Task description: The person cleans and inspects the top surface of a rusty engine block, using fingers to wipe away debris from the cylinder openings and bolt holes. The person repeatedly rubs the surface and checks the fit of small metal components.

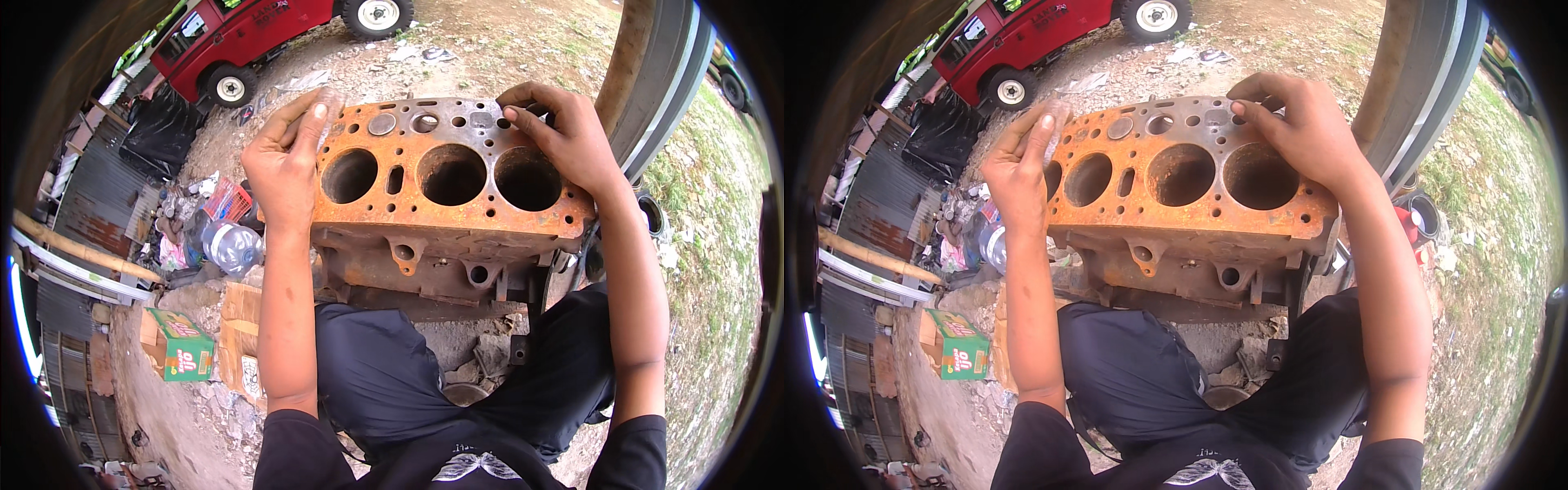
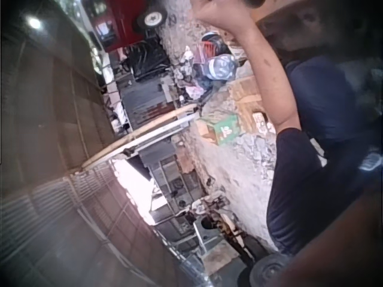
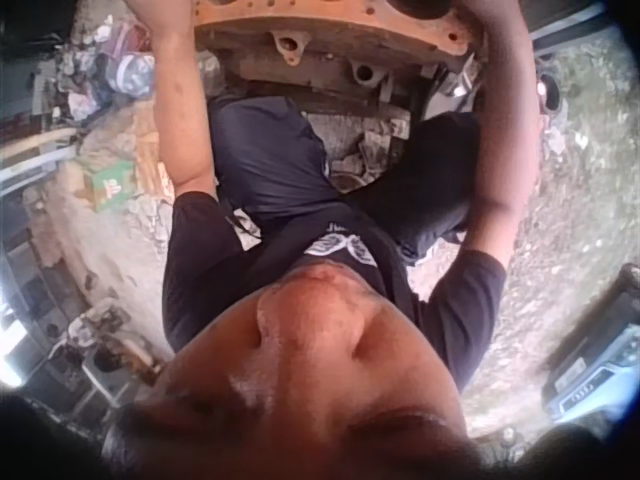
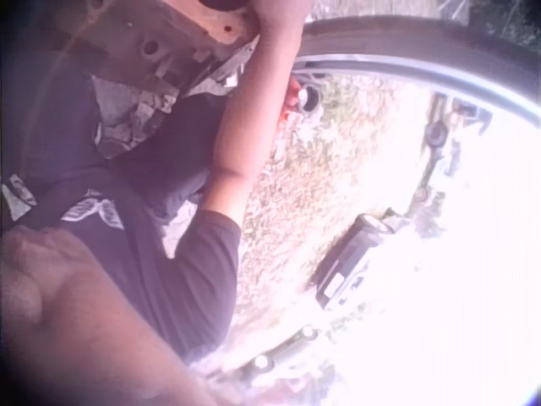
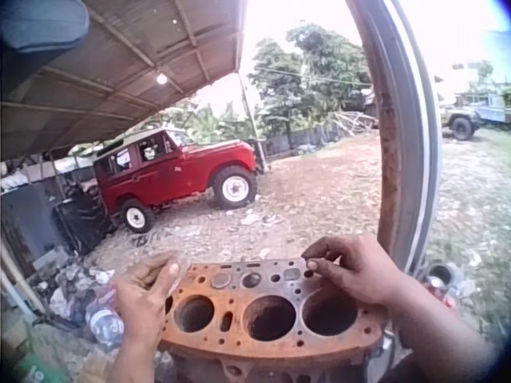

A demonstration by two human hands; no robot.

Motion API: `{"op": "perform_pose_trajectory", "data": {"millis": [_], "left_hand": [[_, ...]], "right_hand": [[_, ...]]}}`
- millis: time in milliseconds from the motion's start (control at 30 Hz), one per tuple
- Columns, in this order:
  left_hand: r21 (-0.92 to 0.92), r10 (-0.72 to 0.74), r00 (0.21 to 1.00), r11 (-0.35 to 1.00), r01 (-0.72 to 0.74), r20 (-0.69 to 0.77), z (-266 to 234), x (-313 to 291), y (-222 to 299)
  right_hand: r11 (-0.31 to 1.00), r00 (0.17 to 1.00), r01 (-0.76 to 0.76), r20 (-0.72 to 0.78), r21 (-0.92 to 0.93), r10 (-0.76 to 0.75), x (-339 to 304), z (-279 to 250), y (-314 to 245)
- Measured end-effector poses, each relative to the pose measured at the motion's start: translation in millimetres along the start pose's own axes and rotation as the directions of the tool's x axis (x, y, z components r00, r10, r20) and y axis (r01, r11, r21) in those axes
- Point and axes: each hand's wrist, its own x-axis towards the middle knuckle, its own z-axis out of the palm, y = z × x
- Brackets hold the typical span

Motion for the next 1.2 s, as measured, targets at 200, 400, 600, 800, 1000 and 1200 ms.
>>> {"op": "perform_pose_trajectory", "data": {"millis": [200,400,600,800,1000,1200], "left_hand": [[-0.164,-0.010,0.999,0.986,0.017,0.042,19,0,2],[-0.131,0.029,0.990,0.991,-0.011,0.139,45,-2,0],[-0.002,0.184,0.982,0.983,-0.184,0.048,56,-2,1],[-0.052,0.046,0.994,0.997,-0.052,-0.102,25,4,5],[-0.002,-0.004,0.994,1.000,0.004,-0.106,3,1,-12],[-0.025,-0.062,0.986,0.998,0.059,-0.152,-4,3,-15]], "right_hand": [[0.985,0.989,0.052,-0.148,0.167,-0.027,-1,3,-24],[0.969,0.983,0.128,-0.156,0.210,-0.096,-4,20,-61],[0.954,0.975,0.114,-0.217,0.279,-0.053,-4,20,-52],[0.930,0.967,0.007,-0.240,0.369,0.088,-17,-14,-28],[0.946,0.962,-0.035,-0.245,0.323,0.119,-24,-30,0],[0.950,0.964,-0.008,-0.250,0.313,0.090,-20,-33,-3]]}}
